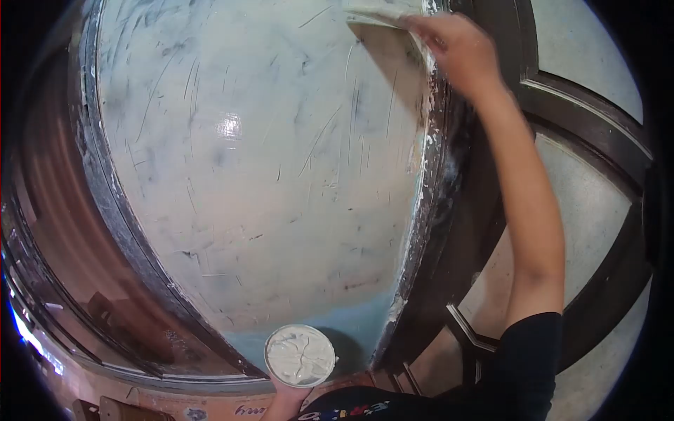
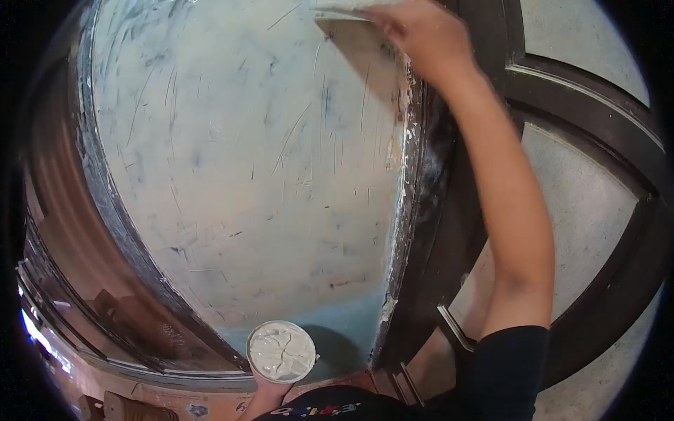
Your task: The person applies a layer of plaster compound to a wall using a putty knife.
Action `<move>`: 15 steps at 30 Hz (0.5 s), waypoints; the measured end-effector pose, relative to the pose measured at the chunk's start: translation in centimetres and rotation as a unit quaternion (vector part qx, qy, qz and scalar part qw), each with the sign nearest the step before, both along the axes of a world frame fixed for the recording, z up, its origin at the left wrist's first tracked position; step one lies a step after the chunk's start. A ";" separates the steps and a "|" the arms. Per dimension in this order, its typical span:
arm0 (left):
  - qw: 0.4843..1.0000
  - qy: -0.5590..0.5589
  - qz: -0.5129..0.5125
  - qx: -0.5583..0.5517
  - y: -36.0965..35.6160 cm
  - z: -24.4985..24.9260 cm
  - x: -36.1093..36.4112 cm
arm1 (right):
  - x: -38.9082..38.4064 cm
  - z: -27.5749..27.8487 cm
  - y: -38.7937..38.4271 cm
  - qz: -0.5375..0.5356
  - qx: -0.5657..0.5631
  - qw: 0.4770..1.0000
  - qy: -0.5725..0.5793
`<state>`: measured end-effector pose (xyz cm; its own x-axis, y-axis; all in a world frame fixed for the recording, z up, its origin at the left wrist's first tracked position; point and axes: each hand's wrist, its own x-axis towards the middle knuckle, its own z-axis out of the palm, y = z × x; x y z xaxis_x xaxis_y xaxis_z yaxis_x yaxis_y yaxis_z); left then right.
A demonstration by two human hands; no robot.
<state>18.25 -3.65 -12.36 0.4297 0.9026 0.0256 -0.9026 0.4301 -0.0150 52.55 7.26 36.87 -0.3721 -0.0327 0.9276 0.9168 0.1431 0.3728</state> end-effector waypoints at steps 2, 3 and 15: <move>0.998 0.053 0.015 -0.002 0.0 -0.5 -0.1 | -0.6 -5.4 2.1 -0.078 0.033 0.993 -0.084; 1.000 0.022 -0.002 0.013 -0.2 0.0 0.0 | -1.1 -9.0 3.0 -0.066 0.027 0.995 -0.067; 0.982 0.171 0.054 0.055 -0.1 -0.6 -0.8 | -1.3 -30.0 -2.8 0.042 -0.244 0.969 0.014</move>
